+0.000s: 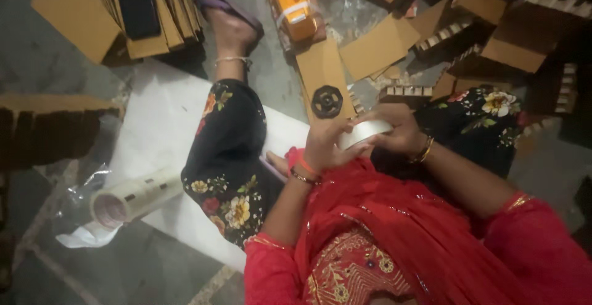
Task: The person sits on the floor and assembles small cardboard boxes. They fold the flaps of the cardboard pieces and secure them using a roll of clear adhesive tape. The person handles the boxes one at a time, folding the sides and applying tape to the seams.
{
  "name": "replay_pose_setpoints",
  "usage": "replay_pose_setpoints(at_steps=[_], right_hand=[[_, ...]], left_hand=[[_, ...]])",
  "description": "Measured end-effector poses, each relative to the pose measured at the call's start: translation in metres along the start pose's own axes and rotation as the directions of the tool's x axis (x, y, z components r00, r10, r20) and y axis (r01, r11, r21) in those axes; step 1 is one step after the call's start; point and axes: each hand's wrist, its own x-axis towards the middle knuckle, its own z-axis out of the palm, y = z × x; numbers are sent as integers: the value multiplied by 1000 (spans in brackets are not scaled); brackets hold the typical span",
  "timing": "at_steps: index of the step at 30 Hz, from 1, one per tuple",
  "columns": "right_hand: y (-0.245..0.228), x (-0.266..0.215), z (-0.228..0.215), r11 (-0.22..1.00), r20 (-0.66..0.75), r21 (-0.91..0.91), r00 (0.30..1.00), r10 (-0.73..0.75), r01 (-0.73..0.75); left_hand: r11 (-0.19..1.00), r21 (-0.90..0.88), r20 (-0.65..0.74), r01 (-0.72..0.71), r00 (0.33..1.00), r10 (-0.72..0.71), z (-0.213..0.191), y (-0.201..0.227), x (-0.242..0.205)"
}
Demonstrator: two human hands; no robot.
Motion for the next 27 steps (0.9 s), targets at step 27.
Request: replay_pose_setpoints(at_steps=[27], right_hand=[[-2,-6,5,1000,-22,29,1000,1,-1]], left_hand=[[979,-72,-68,-191,980,186,-4,0,6]])
